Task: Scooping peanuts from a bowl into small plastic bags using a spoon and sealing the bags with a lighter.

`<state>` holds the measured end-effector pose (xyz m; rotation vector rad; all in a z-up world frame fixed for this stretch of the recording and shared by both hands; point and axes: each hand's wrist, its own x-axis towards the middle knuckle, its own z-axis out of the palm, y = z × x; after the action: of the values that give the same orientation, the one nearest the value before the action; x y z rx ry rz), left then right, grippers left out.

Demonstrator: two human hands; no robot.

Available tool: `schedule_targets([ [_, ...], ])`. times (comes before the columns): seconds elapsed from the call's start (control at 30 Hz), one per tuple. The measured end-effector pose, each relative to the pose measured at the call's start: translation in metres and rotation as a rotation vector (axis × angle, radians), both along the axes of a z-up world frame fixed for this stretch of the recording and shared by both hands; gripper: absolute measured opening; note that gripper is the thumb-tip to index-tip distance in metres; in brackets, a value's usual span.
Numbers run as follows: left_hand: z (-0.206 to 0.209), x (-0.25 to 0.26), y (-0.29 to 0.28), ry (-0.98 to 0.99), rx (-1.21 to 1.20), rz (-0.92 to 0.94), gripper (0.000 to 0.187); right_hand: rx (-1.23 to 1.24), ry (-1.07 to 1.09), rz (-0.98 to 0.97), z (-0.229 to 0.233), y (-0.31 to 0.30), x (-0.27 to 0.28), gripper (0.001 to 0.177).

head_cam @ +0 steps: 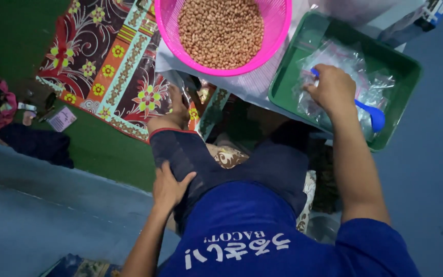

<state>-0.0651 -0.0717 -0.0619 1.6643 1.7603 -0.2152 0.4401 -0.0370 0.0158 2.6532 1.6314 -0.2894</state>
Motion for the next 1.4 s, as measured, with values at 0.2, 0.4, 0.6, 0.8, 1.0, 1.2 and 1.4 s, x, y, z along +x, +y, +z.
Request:
schedule_targets([
  [0.2,0.014,0.008,-0.020,-0.031,-0.047,-0.171,0.063,-0.048,-0.014,-0.007,-0.007,0.000,0.008,0.015],
  [0.4,-0.010,0.009,-0.009,0.086,0.064,-0.241,0.071,0.045,-0.037,-0.037,-0.013,-0.007,0.023,0.013],
  [0.6,-0.003,0.020,0.028,0.144,-0.042,-0.354,0.063,0.353,-0.171,0.070,0.019,-0.020,0.027,0.010],
  [0.8,0.024,0.044,0.055,-0.011,-0.025,-0.625,0.047,0.719,0.168,0.002,0.098,-0.029,-0.017,0.005],
  [1.0,0.102,0.098,0.063,-0.723,0.179,-0.507,0.044,0.922,0.650,0.038,0.145,-0.046,-0.068,0.004],
  [1.2,0.117,0.146,0.058,-1.193,0.029,-0.185,0.066,0.998,1.032,-0.083,0.111,-0.049,-0.112,0.009],
  [1.4,0.102,0.160,0.054,-1.372,0.082,0.004,0.033,0.888,1.084,-0.185,0.069,-0.054,-0.156,0.011],
])
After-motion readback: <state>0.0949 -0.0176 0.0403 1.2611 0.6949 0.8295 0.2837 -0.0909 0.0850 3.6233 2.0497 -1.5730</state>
